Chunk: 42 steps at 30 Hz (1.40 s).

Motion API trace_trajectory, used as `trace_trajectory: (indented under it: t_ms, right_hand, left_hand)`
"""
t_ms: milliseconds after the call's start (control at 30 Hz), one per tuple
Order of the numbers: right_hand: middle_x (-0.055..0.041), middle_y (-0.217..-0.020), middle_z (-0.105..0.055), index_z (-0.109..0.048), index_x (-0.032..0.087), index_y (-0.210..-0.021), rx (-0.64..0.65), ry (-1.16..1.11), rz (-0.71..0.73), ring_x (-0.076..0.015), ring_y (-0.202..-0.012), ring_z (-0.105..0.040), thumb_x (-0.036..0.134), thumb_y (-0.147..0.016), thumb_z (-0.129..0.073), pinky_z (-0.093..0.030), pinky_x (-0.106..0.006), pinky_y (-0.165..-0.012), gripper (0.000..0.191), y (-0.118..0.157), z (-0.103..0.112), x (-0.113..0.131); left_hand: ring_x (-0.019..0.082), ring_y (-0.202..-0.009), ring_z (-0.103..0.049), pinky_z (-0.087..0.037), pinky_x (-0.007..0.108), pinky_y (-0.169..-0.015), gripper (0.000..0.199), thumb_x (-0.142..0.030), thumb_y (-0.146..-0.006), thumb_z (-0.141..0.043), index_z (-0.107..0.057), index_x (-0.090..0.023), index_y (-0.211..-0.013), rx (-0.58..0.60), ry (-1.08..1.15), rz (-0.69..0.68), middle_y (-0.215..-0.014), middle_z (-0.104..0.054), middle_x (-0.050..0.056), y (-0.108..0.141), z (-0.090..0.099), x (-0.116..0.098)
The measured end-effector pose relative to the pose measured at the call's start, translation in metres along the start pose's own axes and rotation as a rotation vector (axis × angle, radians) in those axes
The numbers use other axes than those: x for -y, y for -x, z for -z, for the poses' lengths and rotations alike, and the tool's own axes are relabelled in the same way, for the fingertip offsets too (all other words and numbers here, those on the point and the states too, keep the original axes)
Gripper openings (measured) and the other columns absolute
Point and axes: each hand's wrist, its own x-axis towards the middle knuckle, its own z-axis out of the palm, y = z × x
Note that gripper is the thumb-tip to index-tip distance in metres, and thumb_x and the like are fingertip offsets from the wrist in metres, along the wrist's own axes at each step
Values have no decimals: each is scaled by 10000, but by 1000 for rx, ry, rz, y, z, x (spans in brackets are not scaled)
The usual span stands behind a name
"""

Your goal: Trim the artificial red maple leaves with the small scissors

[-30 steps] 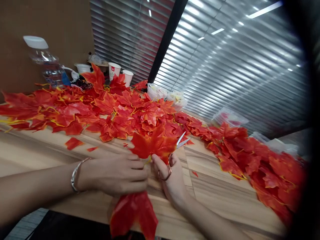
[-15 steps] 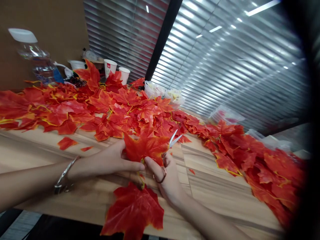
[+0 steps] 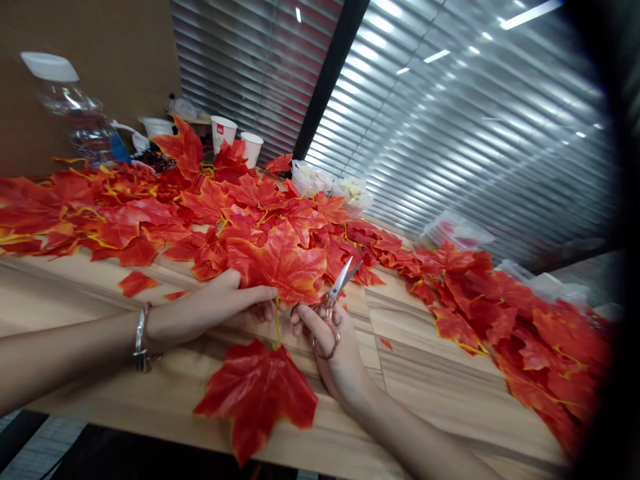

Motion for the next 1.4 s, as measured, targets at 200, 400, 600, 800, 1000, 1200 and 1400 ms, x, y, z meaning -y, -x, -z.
trace_trajectory:
  t_ms: [200, 400, 600, 800, 1000, 1200, 1400]
  right_hand:
    - [-4, -700, -584, -508, 151, -806, 58, 2, 8, -86, -598, -527, 233, -839, -548, -430, -212, -583, 97, -1, 0, 1]
    - [-25, -747, -577, -514, 154, -807, 118, 61, 36, -111, -644, -534, 299, -899, -437, -422, -263, -632, 188, 1, 0, 0]
    - [-27, -728, -570, -508, 151, -822, 139, 89, 15, -113, -615, -530, 328, -885, -460, -412, -255, -590, 194, 4, 0, 1]
    - [-15, -725, -567, -503, 160, -829, 86, 79, 0, -92, -614, -517, 341, -878, -468, -381, -213, -555, 191, 3, 0, 2]
    - [0, -650, -556, -489, 155, -804, 82, 169, -40, -85, -539, -497, 394, -840, -508, -391, -207, -514, 242, 4, -3, 5]
    - [7, -618, -556, -492, 157, -800, 59, 230, -69, -86, -508, -501, 429, -824, -513, -375, -199, -482, 274, 4, -5, 7]
    - [14, -592, -548, -495, 151, -783, 49, 229, -70, -76, -492, -492, 430, -818, -524, -365, -182, -457, 282, 4, -6, 8]
  left_hand:
    - [130, -598, -556, -443, 218, -600, 293, -352, -785, -509, -626, -139, -621, -15, 137, 41, -607, -623, 29, -1, 0, -6]
    - [82, -491, -514, -407, 174, -507, 295, -299, -807, -512, -569, -125, -576, -8, 114, -31, -515, -569, 0, -3, 2, -7]
    - [77, -503, -529, -431, 173, -507, 234, -301, -793, -551, -542, -130, -634, -93, 204, -32, -556, -588, -4, -2, 3, -5]
    - [99, -533, -554, -446, 189, -502, 224, -336, -775, -576, -523, -138, -685, -183, 251, -96, -595, -614, 11, -5, 6, 2]
    - [102, -561, -568, -448, 183, -502, 193, -323, -772, -579, -521, -145, -726, -220, 279, -124, -623, -621, 7, -9, 7, 5]
    - [121, -587, -580, -472, 219, -542, 222, -354, -753, -596, -525, -143, -751, -176, 262, -98, -642, -621, 14, -6, 6, 3]
    - [113, -595, -582, -471, 205, -549, 217, -351, -749, -601, -564, -138, -728, -134, 233, -101, -642, -631, 15, -5, 6, 2]
